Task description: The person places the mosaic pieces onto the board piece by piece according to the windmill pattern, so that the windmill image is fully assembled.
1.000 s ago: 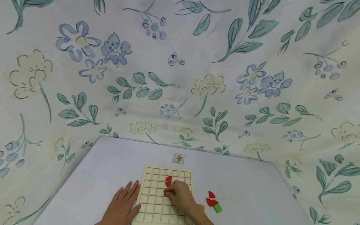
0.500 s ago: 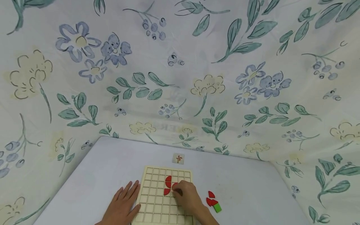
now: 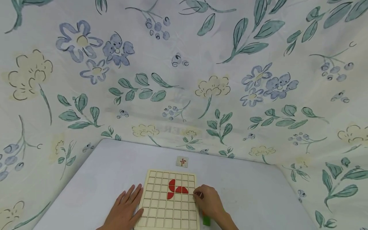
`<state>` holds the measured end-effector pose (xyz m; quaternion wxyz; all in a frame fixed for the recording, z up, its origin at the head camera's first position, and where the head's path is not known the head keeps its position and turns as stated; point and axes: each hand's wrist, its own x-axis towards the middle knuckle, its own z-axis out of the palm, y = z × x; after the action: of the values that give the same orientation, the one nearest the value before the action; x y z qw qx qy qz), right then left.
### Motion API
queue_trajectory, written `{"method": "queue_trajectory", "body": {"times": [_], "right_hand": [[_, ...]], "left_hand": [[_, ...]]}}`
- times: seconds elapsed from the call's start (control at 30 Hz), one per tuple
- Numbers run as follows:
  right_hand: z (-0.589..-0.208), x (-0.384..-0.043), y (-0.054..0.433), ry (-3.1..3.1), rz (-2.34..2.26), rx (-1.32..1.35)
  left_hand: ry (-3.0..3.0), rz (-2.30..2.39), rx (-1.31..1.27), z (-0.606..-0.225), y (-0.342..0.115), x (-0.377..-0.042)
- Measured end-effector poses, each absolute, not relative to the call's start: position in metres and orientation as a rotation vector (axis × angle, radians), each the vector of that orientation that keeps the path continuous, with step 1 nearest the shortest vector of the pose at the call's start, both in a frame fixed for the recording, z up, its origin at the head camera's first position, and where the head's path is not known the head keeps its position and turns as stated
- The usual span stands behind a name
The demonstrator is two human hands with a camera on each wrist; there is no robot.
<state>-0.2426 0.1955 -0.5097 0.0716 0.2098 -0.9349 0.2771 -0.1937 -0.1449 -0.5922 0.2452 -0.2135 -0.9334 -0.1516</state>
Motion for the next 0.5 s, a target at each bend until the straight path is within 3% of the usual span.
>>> {"method": "queue_trajectory", "body": {"times": [0.5], "right_hand": [[-0.507,-0.247,0.24,-2.883,0.665,0.253]], "left_hand": [[-2.578,-0.439,-0.582,-0.584,-0.144,-0.19]]}}
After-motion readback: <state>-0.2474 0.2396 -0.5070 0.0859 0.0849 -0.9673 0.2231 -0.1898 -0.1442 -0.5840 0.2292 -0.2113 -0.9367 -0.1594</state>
